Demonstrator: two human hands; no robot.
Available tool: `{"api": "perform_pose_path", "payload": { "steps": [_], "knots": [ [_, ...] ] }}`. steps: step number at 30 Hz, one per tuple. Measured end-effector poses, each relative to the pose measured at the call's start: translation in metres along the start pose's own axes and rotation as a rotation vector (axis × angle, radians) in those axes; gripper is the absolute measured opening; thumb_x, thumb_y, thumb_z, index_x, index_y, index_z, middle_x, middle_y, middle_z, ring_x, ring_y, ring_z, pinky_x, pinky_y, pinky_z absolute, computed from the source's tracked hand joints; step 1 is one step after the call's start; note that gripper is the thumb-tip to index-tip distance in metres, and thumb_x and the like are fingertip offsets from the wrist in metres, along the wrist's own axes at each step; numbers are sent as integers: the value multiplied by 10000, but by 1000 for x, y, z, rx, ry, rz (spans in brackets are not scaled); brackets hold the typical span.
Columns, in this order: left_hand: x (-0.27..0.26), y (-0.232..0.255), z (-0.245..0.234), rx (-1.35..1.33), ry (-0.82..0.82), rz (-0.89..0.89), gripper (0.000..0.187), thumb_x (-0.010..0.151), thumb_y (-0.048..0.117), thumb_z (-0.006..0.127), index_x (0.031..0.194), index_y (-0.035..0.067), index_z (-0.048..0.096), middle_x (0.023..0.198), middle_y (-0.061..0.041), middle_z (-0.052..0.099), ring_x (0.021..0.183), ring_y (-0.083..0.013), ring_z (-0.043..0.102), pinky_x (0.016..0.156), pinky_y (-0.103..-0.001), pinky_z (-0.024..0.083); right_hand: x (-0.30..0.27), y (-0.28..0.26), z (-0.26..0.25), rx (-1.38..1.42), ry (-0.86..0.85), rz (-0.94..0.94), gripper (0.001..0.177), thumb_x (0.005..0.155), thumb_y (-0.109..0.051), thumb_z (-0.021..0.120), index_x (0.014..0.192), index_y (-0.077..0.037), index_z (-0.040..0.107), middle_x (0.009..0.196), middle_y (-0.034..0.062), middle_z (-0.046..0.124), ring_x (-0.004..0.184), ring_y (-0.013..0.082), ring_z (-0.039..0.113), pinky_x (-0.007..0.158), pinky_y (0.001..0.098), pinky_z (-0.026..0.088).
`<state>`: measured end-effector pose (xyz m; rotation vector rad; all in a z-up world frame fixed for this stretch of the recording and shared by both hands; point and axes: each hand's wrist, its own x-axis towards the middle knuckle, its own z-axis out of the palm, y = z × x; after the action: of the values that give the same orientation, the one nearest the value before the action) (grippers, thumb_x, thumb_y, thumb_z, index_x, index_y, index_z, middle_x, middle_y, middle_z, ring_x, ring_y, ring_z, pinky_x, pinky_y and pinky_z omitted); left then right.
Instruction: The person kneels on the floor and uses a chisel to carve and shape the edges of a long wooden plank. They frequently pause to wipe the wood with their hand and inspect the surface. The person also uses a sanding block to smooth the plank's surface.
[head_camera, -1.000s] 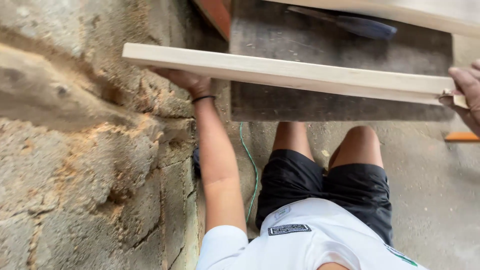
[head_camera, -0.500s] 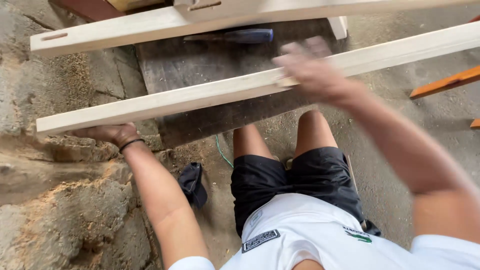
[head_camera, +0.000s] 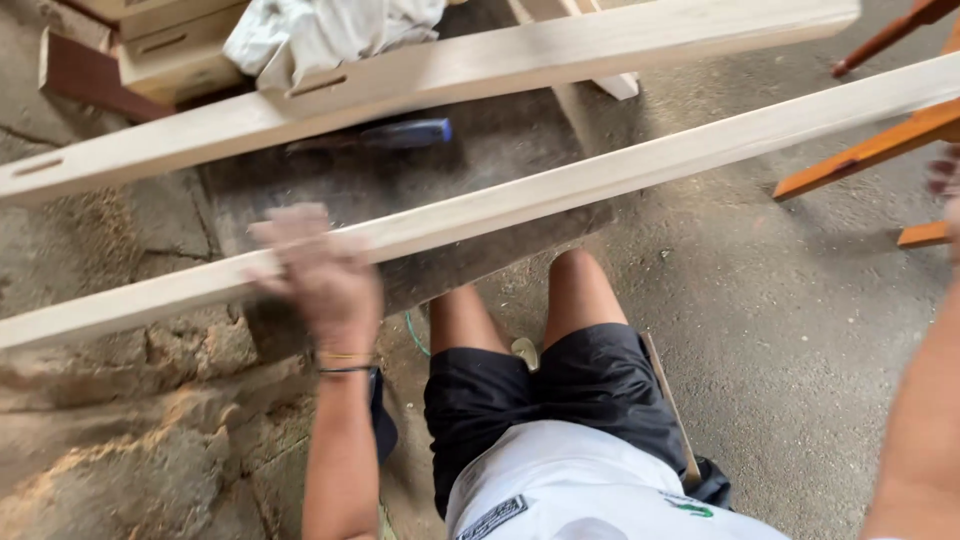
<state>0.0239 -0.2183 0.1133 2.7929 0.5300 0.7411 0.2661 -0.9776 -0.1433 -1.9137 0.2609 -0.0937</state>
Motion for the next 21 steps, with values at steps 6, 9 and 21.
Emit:
{"api": "perform_pose_path", "payload": {
  "steps": [6,9,21],
  "knots": [
    [-7,192,-6,-1127,-607,797,291,820,151,526,548,49,544,851,-20,627,801,-138,592,712,-256,463,-175,-310,166,432,163,202,277,870,-407,437,932,-157,538,877,-10,652,710,117,659,589,233,562],
    [5,226,-12,-1021,-267,855,142,829,126,543,927,24,558,956,-136,567,937,-284,561,855,-372,464,-173,-319,180,574,365,199,264,838,-341,411,905,-87,441,796,79,652,576,178,657,420,279,500],
    [1,177,54,-362,29,737,340,788,303,636,1015,61,561,997,-53,601,858,-194,588,763,-310,431,-132,-305,157,798,657,373,544,531,-433,525,981,-129,554,995,72,697,831,235,738,550,366,631]
  ]
}}
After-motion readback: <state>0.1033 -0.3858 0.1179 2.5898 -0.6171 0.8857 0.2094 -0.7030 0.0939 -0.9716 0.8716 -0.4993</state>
